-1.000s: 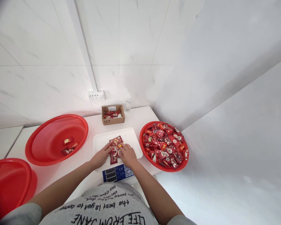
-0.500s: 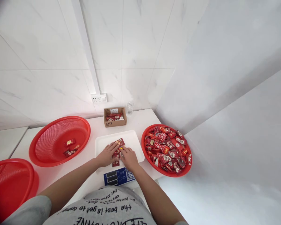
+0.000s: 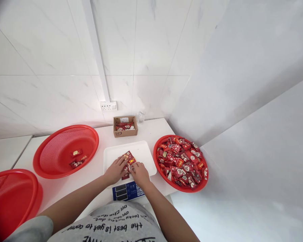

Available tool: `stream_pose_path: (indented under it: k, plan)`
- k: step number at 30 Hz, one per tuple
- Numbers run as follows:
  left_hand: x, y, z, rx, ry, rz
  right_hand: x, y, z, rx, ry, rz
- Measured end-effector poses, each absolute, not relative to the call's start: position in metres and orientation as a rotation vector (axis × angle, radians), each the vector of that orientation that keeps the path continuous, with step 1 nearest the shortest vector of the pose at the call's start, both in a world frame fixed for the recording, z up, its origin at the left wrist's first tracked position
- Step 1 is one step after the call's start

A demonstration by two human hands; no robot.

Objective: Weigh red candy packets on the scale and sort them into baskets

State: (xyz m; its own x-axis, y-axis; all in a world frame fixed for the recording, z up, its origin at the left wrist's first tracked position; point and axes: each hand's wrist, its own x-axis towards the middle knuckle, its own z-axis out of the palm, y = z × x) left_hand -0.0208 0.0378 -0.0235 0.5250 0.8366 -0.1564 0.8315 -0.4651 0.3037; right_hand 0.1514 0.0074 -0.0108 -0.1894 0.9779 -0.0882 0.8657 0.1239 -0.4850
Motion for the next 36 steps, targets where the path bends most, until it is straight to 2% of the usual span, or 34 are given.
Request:
stream_pose_path:
  k: [8, 15, 23, 36]
  plan:
    - [-0.018, 0.031, -0.014, 2.444, 1.425, 0.073, 0.145, 0.01, -0.009, -2.014, -2.132, 0.594]
    - [-0.031, 0.052, -0.01, 2.426, 1.318, 0.133, 0.144, 0.011, -0.007, -2.032, -2.175, 0.611]
    - [-0.037, 0.071, 0.0, 2.455, 1.402, -0.045, 0.15, 0.002, -0.009, -1.945, -2.096, 0.674]
    - [-0.031, 0.057, 0.007, 2.424, 1.374, 0.02, 0.147, 0.005, -0.004, -1.966, -2.109, 0.702]
